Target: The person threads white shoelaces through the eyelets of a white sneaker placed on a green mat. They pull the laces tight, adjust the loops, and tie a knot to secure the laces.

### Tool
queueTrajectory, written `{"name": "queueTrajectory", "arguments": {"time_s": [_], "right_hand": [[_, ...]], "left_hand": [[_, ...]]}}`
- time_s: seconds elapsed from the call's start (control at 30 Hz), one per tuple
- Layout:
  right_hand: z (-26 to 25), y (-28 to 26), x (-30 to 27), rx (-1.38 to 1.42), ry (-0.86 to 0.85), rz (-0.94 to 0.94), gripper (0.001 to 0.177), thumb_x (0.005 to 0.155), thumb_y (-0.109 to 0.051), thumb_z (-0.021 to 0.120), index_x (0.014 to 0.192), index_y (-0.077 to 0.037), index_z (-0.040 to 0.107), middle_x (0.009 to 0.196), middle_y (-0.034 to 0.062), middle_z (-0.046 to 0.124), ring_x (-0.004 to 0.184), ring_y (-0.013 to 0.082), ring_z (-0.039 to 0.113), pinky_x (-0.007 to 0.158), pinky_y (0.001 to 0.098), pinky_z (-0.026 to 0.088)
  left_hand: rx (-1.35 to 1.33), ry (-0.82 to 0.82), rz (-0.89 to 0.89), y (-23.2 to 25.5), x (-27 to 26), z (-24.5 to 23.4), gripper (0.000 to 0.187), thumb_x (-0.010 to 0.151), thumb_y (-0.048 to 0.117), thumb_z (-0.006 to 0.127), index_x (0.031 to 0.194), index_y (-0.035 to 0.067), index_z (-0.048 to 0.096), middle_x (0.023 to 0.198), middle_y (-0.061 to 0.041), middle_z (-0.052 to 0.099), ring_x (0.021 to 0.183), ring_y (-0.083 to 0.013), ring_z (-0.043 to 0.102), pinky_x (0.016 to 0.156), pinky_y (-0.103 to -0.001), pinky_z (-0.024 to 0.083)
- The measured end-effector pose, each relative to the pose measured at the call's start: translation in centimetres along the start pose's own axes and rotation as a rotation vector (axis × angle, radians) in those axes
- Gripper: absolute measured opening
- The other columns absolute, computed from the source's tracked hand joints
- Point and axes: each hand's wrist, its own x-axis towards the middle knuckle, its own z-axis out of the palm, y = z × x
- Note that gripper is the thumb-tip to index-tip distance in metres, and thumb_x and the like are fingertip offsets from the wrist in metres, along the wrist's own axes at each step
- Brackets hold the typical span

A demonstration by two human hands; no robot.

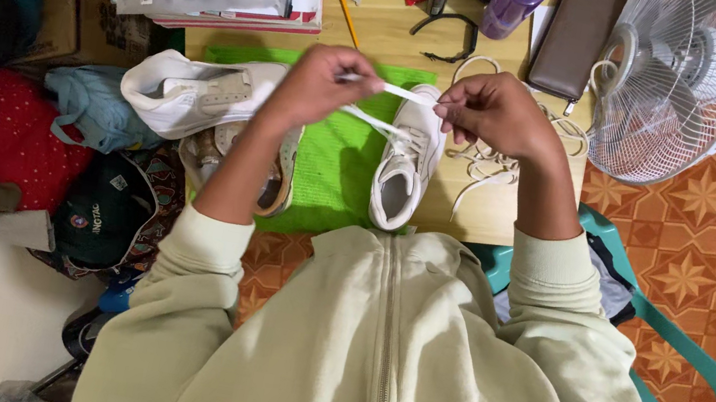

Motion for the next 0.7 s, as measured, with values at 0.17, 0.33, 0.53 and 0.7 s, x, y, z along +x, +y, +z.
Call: {"name": "queueTrajectory", "arguments": {"time_s": [0.17,0.33,0.53,0.7], "right_hand": [[-0.2,3.2,0.8,0.088,-0.051,0.029,0.009,0.099,-0.006,0.068,0.100,0.002,0.073,0.078,0.0036,0.073,0.062,0.0076,0.065,0.056,0.0228,0.052],[2.2,5.3,2.0,0.034,-0.055,-0.007,0.009,0.097,-0.006,0.067,0.100,0.000,0.073,0.079,0.0033,0.072,0.063,0.0073,0.065,0.056,0.0234,0.054],[4.1,6.0,3.1,0.046,-0.005,0.032,0.011,0.096,-0.007,0.072,0.091,0.003,0.070,0.074,0.0046,0.069,0.061,0.0081,0.065,0.055,0.0239,0.052],[3.7,8.1,2.8,0.053,0.043,0.145,0.014,0.093,-0.007,0.074,0.086,0.003,0.069,0.069,0.0073,0.069,0.057,0.0122,0.065,0.052,0.0266,0.052]], "left_hand": [[0.206,-0.029,0.028,-0.8,-0.6,-3.7,0.024,0.094,0.028,0.080,0.093,0.005,0.074,0.086,-0.002,0.074,0.080,-0.0107,0.070,0.076,-0.029,0.059],[0.438,-0.060,0.077,-1.6,0.1,-3.3,0.034,0.086,0.026,0.085,0.112,0.006,0.074,0.116,-0.013,0.067,0.104,-0.0238,0.063,0.090,-0.041,0.051],[-0.106,-0.422,0.025,-4.2,4.5,4.8,0.033,0.087,0.021,0.083,0.112,0.001,0.073,0.104,-0.008,0.078,0.096,-0.0145,0.073,0.087,-0.032,0.059],[-0.135,-0.460,-0.131,-7.2,5.8,6.3,0.027,0.085,0.016,0.086,0.097,-0.004,0.075,0.084,-0.008,0.077,0.070,-0.0110,0.072,0.065,-0.026,0.058]]}}
